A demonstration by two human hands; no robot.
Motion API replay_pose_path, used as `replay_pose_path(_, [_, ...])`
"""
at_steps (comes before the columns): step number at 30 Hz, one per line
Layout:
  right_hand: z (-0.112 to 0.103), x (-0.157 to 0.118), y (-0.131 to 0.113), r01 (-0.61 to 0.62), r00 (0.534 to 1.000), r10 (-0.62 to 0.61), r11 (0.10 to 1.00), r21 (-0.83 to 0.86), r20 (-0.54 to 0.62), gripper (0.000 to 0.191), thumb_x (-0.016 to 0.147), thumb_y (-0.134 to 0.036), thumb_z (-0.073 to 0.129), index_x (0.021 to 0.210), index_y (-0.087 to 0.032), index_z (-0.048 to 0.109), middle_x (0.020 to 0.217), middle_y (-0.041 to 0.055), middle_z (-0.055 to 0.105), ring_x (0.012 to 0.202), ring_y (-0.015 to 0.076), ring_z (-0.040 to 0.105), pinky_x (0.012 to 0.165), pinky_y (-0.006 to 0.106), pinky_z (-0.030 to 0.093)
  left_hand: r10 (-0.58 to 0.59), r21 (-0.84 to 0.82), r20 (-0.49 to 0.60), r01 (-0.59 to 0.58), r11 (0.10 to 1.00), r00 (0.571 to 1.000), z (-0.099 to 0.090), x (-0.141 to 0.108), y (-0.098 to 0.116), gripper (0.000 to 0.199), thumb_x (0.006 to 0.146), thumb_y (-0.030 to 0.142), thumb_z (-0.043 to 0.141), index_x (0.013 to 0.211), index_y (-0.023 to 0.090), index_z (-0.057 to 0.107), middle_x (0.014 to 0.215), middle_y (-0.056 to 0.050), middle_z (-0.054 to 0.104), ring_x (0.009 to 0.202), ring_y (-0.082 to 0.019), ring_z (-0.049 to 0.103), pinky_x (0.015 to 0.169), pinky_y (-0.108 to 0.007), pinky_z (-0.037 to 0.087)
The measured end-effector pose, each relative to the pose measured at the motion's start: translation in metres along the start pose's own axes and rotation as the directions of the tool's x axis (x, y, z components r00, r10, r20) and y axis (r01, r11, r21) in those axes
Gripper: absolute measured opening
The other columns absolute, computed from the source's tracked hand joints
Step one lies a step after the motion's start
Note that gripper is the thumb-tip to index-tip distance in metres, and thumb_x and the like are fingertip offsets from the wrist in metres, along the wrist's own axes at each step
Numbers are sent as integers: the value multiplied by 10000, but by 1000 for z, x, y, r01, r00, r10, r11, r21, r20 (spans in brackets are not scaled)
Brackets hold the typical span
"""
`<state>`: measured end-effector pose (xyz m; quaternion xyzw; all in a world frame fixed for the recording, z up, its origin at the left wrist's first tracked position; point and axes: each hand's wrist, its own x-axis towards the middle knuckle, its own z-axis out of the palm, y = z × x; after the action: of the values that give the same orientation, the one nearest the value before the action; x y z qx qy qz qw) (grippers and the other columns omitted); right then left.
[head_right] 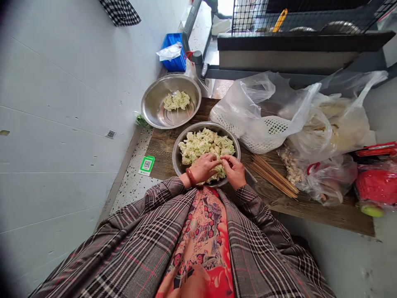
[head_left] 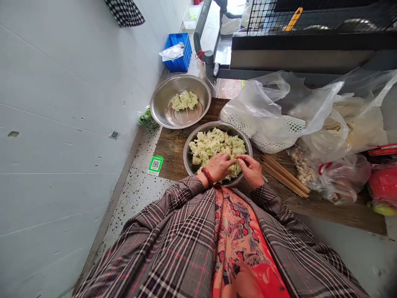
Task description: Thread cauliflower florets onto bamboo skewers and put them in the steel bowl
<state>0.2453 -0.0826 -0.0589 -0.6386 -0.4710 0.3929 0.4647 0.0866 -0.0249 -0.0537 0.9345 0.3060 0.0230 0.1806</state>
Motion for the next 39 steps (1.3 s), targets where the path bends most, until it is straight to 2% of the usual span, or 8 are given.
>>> replay_pose_path(6, [-2,3,-2,16,1000,-16,1000,-25,2,273,834,-371,514,907,-166,679,881,60,691,792,182,616,743,307,472,81,54,117,-87,995,990,10,13,-1,219,861,184,458,838,161,675,961,-112,565,913,-207,493,801,-348,402])
replay_pose_path(12, [-9,5,9,-55,998,53,998,-34,-41,311,819,-416,516,896,-172,692,815,37,677,667,148,560,631,270,437,-277,-381,-163,199,903,947,1,-2,-38,78,768,202,600,714,158,635,935,-84,590,921,-190,526,846,-351,416])
replay_pose_path(14, [-9,5,10,-74,997,73,997,-17,-38,308,816,-416,523,896,-171,692,796,31,670,649,140,544,615,262,426,-473,-642,-172,266,719,864,-7,-9,-47,115,730,244,645,678,153,598,950,-69,602,933,-180,534,835,-329,428])
replay_pose_path(18, [-4,5,3,-81,997,81,997,18,0,298,819,-405,530,891,-165,691,780,30,660,646,138,532,601,259,416,-715,-959,115,264,100,690,-24,-20,-48,219,690,325,681,720,150,552,763,-6,560,721,-112,525,673,-254,448])
replay_pose_path(20, [-1,5,-2,-75,997,74,997,25,28,304,826,-408,523,899,-165,691,760,27,652,634,137,527,592,259,415,-717,-972,230,188,-140,657,-32,-22,-42,259,652,316,714,779,155,556,765,9,549,688,-97,520,648,-251,461])
replay_pose_path(23, [4,3,-10,-47,997,45,998,30,67,322,841,-414,513,932,-165,696,797,35,664,657,142,546,621,269,433,-693,-948,293,105,-302,659,-41,-23,-29,355,602,242,752,907,159,592,870,-6,586,747,-109,551,682,-276,490])
replay_pose_path(30, [21,6,-20,-75,989,57,989,128,136,425,796,-476,596,1052,-146,674,885,60,687,750,167,602,694,298,484,-644,-947,281,96,-306,712,-47,-25,-5,369,607,213,759,944,147,624,859,-15,634,744,-103,569,689,-234,446])
replay_pose_path(39, [30,9,-29,-59,977,20,982,178,213,425,773,-484,622,1060,-173,650,829,32,651,655,130,563,613,263,484,-658,-993,30,97,66,752,-46,-38,0,347,655,239,723,974,148,622,894,-35,640,811,-124,578,769,-252,443])
